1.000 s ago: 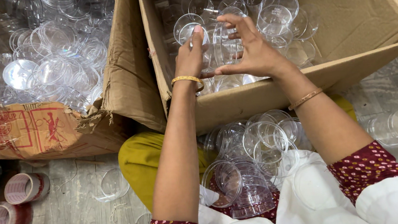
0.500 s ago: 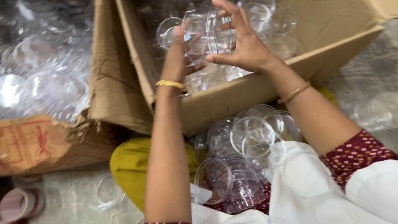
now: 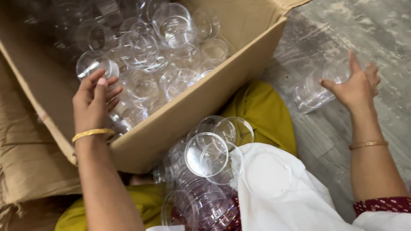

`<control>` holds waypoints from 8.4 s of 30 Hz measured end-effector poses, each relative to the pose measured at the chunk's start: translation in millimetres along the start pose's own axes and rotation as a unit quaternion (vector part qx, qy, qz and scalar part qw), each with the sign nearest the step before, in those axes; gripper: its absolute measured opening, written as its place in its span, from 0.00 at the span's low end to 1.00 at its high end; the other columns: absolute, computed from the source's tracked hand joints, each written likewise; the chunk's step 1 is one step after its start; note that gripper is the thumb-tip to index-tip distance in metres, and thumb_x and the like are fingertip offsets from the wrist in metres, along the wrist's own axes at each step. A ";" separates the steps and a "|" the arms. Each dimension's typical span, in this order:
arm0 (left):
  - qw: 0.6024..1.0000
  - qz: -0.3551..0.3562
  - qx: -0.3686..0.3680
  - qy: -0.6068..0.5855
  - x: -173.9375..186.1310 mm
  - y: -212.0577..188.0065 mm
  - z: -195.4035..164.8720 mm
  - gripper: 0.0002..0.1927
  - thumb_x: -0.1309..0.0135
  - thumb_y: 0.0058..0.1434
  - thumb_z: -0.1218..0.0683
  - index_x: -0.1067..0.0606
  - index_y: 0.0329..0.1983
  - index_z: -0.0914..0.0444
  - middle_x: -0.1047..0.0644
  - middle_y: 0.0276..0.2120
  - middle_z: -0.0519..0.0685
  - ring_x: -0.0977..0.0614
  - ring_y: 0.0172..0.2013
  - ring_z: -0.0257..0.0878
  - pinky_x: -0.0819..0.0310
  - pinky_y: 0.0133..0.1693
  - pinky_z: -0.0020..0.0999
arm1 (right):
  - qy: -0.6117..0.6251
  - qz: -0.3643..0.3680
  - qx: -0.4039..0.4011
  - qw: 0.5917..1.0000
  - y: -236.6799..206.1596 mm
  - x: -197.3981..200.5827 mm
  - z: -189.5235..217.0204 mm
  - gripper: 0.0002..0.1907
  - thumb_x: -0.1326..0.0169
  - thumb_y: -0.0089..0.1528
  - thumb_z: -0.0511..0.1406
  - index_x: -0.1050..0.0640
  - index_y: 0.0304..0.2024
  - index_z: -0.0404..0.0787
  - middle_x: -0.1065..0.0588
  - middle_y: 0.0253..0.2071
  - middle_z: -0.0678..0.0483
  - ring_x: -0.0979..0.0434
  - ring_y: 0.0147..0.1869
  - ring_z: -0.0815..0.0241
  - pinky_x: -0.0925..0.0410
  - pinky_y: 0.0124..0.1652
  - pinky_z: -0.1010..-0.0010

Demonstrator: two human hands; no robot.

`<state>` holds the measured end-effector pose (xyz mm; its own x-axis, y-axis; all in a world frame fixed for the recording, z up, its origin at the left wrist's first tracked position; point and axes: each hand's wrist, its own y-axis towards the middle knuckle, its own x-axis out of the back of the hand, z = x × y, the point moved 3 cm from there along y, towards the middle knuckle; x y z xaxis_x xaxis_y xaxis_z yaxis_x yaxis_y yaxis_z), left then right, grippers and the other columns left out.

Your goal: The person sits on the floor between cardboard boxes filled with clear plastic cups and lids. They pick cups and lids one at a time from the boxes, fit lids onto cups, and build stacks of cups placed on the floor beside them.

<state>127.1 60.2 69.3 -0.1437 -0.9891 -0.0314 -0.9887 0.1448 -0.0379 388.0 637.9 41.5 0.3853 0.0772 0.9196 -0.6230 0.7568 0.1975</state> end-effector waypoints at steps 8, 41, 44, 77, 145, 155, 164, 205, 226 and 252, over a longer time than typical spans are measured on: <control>0.999 0.005 0.020 0.031 -7.3 -10.6 -14.3 0.17 0.53 0.73 0.53 0.27 0.62 0.61 0.19 0.51 0.47 0.17 0.47 0.33 0.23 0.47 0.30 | 0.033 0.009 -0.014 0.999 6.7 -35.9 -19.6 0.43 0.26 0.46 0.52 0.26 0.61 0.53 0.34 0.66 0.44 0.39 0.71 0.34 0.38 0.59 0.37; 0.983 0.064 0.032 0.167 -3.2 3.6 9.9 0.24 0.45 0.65 0.46 0.26 0.62 0.58 0.20 0.52 0.46 0.21 0.49 0.37 0.24 0.44 0.36 | 0.270 0.007 0.450 0.851 -40.9 18.9 261.9 0.17 0.38 0.66 0.39 0.22 0.55 0.41 0.25 0.61 0.48 0.30 0.70 0.51 0.36 0.68 0.58; 0.979 0.064 -0.007 0.193 -1.6 6.1 16.0 0.23 0.44 0.66 0.45 0.25 0.61 0.59 0.19 0.49 0.48 0.19 0.49 0.37 0.25 0.48 0.35 | 0.196 0.139 0.591 0.770 -34.6 -29.9 367.2 0.22 0.37 0.60 0.43 0.21 0.51 0.35 0.25 0.54 0.39 0.30 0.62 0.39 0.36 0.59 0.52; 0.988 -0.102 -0.045 -0.103 21.2 -4.4 -27.6 0.46 0.58 0.59 0.24 0.50 0.78 0.42 0.39 0.74 0.57 0.27 0.62 0.56 0.21 0.48 0.44 | -0.093 0.361 0.675 0.637 -233.8 -21.0 302.4 0.62 0.28 0.44 0.55 0.44 0.75 0.53 0.45 0.70 0.33 0.49 0.75 0.27 0.42 0.61 0.33; 0.998 -0.011 -0.047 -0.036 3.6 -23.6 -37.0 0.46 0.48 0.60 0.32 0.42 0.78 0.53 0.34 0.68 0.65 0.28 0.60 0.56 0.31 0.51 0.47 | 0.486 0.455 0.329 0.670 -148.1 -33.4 448.0 0.53 0.37 0.55 0.55 0.48 0.75 0.53 0.37 0.66 0.39 0.31 0.66 0.42 0.24 0.53 0.54; 0.972 0.074 -0.219 0.038 -5.9 -35.0 -57.6 0.43 0.49 0.67 0.34 0.49 0.81 0.49 0.49 0.81 0.52 0.52 0.81 0.50 0.57 0.76 0.52 | 0.586 0.612 0.135 0.514 -140.9 -33.1 447.5 0.50 0.45 0.58 0.60 0.44 0.72 0.40 0.27 0.56 0.41 0.21 0.57 0.45 0.23 0.49 0.45; 0.994 0.001 -0.087 -0.068 6.4 -24.8 -43.7 0.43 0.65 0.63 0.25 0.40 0.76 0.49 0.43 0.76 0.54 0.46 0.76 0.52 0.53 0.67 0.58 | 0.581 0.612 0.159 0.511 -140.9 -31.9 445.0 0.53 0.38 0.54 0.56 0.47 0.73 0.47 0.33 0.56 0.43 0.24 0.58 0.47 0.22 0.50 0.48; 0.993 0.085 0.080 -0.004 -18.4 -26.1 -25.4 0.20 0.56 0.72 0.50 0.31 0.65 0.57 0.23 0.57 0.48 0.21 0.53 0.37 0.26 0.52 0.36 | 0.036 0.023 -0.013 0.999 14.2 29.2 7.0 0.48 0.30 0.50 0.48 0.33 0.71 0.53 0.41 0.74 0.47 0.50 0.77 0.37 0.46 0.61 0.26; 0.993 0.063 0.048 0.090 2.7 9.8 23.3 0.20 0.48 0.67 0.49 0.27 0.62 0.55 0.22 0.45 0.45 0.22 0.43 0.33 0.26 0.42 0.33 | 0.221 -0.067 0.339 0.912 -8.0 55.0 169.3 0.24 0.38 0.66 0.41 0.28 0.64 0.45 0.28 0.64 0.45 0.30 0.70 0.47 0.37 0.69 0.58; 0.991 -0.024 0.021 0.133 8.3 -1.1 0.5 0.37 0.49 0.67 0.32 0.33 0.70 0.58 0.29 0.64 0.61 0.24 0.63 0.52 0.29 0.60 0.46 | 0.086 0.483 0.450 0.746 -83.6 -81.5 465.9 0.47 0.39 0.51 0.60 0.30 0.68 0.48 0.26 0.61 0.43 0.25 0.63 0.47 0.30 0.58 0.54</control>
<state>127.1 51.8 68.5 -0.1089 -0.9657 0.2359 -0.9928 0.0935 -0.0753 91.6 265.9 108.3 -0.5070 0.4448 0.7383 -0.8410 -0.4429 -0.3107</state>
